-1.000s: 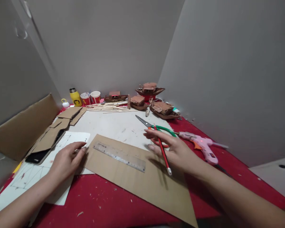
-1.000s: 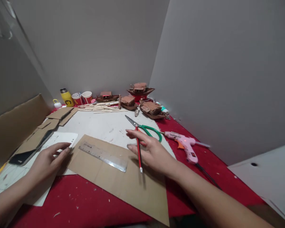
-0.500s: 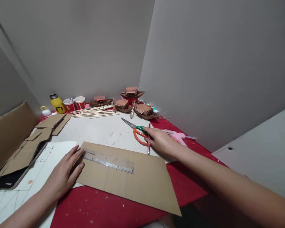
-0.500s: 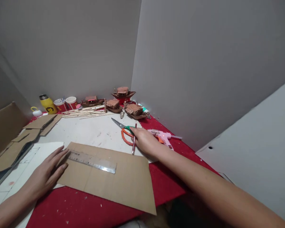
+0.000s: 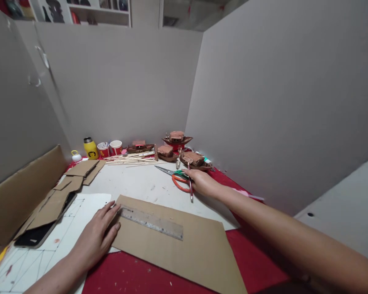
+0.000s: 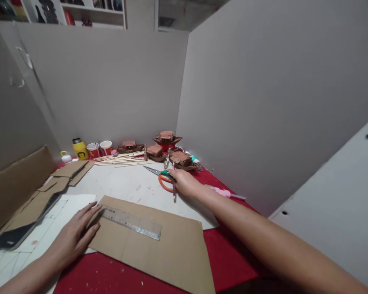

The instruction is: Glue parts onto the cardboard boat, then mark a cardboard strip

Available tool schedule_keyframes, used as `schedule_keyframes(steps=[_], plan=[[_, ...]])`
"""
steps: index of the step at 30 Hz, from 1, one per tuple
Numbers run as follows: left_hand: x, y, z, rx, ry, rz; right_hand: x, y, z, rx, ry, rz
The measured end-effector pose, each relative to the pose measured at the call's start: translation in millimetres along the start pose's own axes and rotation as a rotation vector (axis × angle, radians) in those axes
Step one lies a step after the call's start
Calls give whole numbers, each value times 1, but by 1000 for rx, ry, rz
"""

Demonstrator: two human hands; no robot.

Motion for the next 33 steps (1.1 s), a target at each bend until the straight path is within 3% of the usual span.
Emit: schedule_keyframes(steps=[4, 10, 14, 19, 28, 33], plan=[[0, 3, 0, -4, 10, 30, -12, 12, -22, -21, -15, 23], [0, 1, 0, -28, 60, -32, -141, -4, -75, 86, 14, -272], [3, -1, -1, -65, 87, -67, -196, -5, -98, -1, 163, -280], [4, 1, -3, -37, 107, -75, -186, 0, -88, -35, 176, -204], [-8, 12, 19, -92, 76, -46, -151, 18, -33, 50, 39, -167], [-11, 18, 29, -101, 29, -53, -146, 29, -33, 86, 11, -162]])
Point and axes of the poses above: each hand's wrist, its own x-axis towards the middle knuckle, its own y-axis out of the back of the hand, z = x × y, the point moved 9 cm from there along x, towards the middle knuckle, and after that the axes turned 5 degrees about z, right-handed, at the moved point
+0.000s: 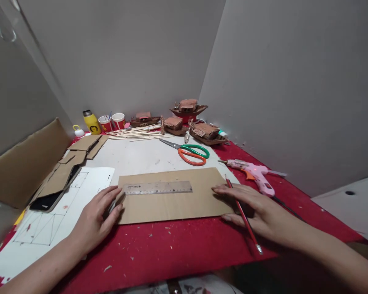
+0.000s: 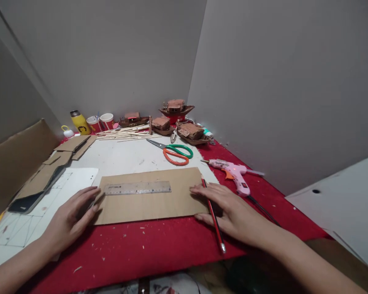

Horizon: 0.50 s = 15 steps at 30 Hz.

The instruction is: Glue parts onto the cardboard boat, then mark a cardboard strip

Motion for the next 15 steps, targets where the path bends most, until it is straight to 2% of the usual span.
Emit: schedule_keyframes(steps=[4, 9, 15], plan=[[7, -6, 18, 38, -122, -49, 18, 7, -21, 66, 1, 77], [9, -29, 37, 61, -221, -212, 51, -16, -44, 82, 118, 24], [8, -45, 36, 69, -228, -329, 74, -40, -45, 98, 231, -53]])
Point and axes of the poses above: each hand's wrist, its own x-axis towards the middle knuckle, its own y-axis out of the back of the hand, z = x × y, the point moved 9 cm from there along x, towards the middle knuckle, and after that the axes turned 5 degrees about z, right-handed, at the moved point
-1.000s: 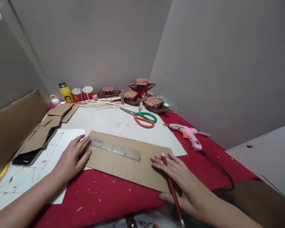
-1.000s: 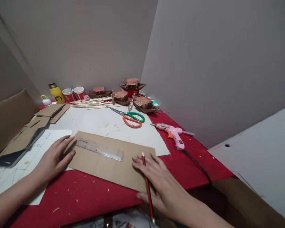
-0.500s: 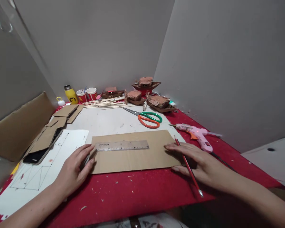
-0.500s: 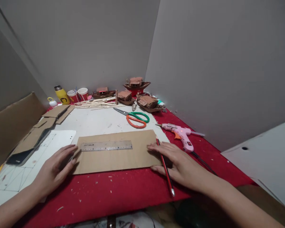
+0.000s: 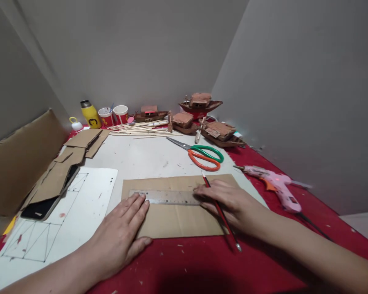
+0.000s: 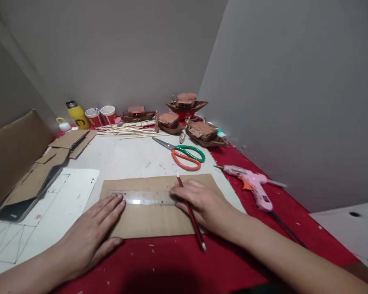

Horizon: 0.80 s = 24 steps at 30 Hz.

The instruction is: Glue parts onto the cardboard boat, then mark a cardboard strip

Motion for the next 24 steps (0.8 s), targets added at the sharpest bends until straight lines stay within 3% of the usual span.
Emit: schedule_keyframes(steps=[5, 12, 16, 24], plan=[[0, -6, 2, 69, -7, 29, 11, -9, 2, 1, 39, -47], [-4, 1, -2, 166, 63, 83, 15, -11, 6, 56, 67, -2], [0, 7, 3, 278, -2, 76, 12, -12, 13, 86, 25, -4], [5, 9, 2, 353, -76, 58, 9, -12, 12, 94, 127, 38]])
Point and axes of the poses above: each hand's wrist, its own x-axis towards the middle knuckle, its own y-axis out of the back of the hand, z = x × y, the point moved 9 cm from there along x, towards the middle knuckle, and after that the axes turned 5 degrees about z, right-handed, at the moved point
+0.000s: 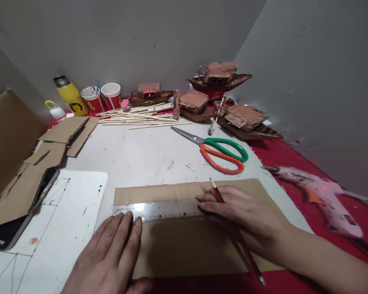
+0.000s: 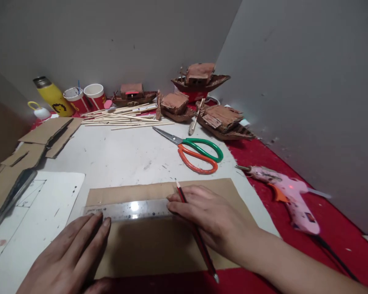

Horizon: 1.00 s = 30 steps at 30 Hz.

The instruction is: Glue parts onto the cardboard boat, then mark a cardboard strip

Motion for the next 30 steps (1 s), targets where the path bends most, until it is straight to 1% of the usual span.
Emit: schedule_keyframes(steps=[2, 5, 7, 10, 14, 18, 23, 27, 30], plan=[[0, -1, 1, -24, -22, 25, -5, -3, 3, -10, 2, -23], [-2, -7, 5, -46, -38, 10, -8, -6, 5, -36, -1, -64], [-3, -10, 6, -50, -20, -11, -6, -5, 3, -61, 2, -75], [-2, -9, 6, -39, 11, -11, -2, -2, -2, -100, 36, -67], [-2, -7, 7, -24, 9, -11, 0, 1, -6, -123, 68, -42], [-6, -12, 7, -46, 40, -33, -1, -1, -4, -136, 53, -32], [-8, -16, 7, -47, 32, -48, -1, -2, -2, -128, 20, -33], [-6, -14, 5, -33, 12, -30, -2, -4, -2, -113, -4, -39], [-4, -11, 5, -14, -15, -31, -5, -6, -1, -77, 4, -43]])
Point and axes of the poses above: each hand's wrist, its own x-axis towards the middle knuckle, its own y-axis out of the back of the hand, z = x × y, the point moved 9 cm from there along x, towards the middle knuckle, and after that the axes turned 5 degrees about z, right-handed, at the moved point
